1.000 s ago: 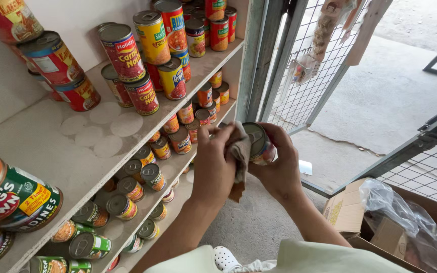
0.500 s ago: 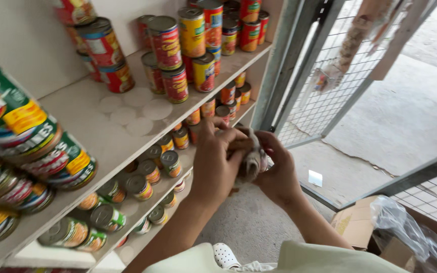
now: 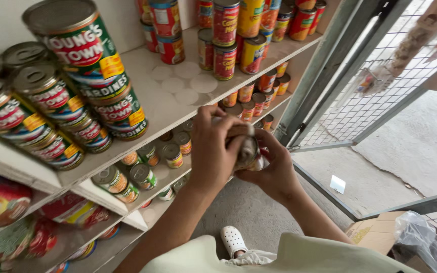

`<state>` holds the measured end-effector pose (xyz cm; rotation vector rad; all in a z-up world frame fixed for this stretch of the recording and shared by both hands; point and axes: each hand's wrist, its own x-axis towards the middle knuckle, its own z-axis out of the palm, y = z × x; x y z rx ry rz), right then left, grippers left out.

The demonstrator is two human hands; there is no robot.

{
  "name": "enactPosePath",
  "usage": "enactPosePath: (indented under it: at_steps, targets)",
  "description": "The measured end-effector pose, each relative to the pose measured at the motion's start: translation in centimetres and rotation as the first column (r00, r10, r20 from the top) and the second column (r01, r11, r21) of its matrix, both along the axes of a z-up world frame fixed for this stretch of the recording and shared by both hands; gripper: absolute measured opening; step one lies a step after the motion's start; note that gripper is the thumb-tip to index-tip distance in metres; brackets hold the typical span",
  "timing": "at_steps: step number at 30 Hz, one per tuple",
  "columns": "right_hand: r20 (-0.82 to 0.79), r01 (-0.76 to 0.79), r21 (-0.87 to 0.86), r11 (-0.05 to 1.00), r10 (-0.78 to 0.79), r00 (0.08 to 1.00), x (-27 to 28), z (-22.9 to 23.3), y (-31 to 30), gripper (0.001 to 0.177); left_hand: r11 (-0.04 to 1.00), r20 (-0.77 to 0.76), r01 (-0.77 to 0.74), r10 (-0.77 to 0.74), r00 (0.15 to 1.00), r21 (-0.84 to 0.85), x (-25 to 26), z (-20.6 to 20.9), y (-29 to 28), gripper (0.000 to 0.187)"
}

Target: The person wipes multiple canned goods on a store shelf using a cloth. They pick up each can, wipe its surface, and place it back on the shelf, repeating this process across different brands and sizes.

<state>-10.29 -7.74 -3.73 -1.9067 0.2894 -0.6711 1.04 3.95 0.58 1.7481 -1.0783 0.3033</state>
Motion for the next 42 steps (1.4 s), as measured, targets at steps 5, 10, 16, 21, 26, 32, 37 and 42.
enactPosePath:
  at_steps: [5, 10, 16, 21, 26, 32, 37, 42]
  targets:
    - [-0.002, 0.057, 0.111, 0.992, -0.057, 0.998, 0.5, -1.1, 0.7, 0.08, 0.983, -0.057, 0.174, -0.171, 0.984, 0.053, -0.8, -1.4, 2.9, 0.025]
    - [0.115, -0.02, 0.436, 0.9, -0.034, 0.993, 0.8, -1.1, 0.3, 0.077, 0.935, -0.664, 0.205, -0.35, 0.661, -0.289, 2.1, -2.9, 6.1, 0.029]
    - [0.271, -0.305, 0.646, 0.7, 0.163, 0.949, 1.0, -1.3, 1.6, 0.071, 0.932, -0.297, 0.141, -0.247, 0.922, -0.335, -0.7, -1.5, 5.5, 0.047]
    - [0.23, -0.27, 0.683, 0.679, 0.151, 0.962, 1.0, -1.2, 3.4, 0.077, 0.965, -0.534, 0.152, -0.245, 0.809, -0.211, -1.3, -0.5, 5.3, 0.051]
    - [0.295, -0.302, 0.67, 0.678, 0.13, 0.946, 1.1, -0.1, 5.0, 0.074, 0.957, -0.761, 0.089, -0.275, 0.588, -0.278, 0.5, -1.2, 4.4, 0.053]
    - [0.214, -0.182, 0.499, 0.847, 0.083, 0.973, 1.6, 1.7, 7.7, 0.085, 0.818, -0.813, 0.056, -0.559, -0.161, -0.573, 2.6, -4.5, 5.5, 0.059]
    - [0.217, -0.089, 0.261, 0.961, 0.032, 0.976, 2.5, 2.4, 8.9, 0.094, 0.763, -0.711, -0.071, -0.629, -0.316, -0.643, 1.6, -7.0, 6.3, 0.057]
    - [0.226, -0.118, 0.109, 0.987, 0.091, 0.97, 2.0, 2.3, 9.6, 0.093, 0.66, -0.618, 0.032, -0.684, -0.388, -0.751, 1.7, -7.2, 7.4, 0.048]
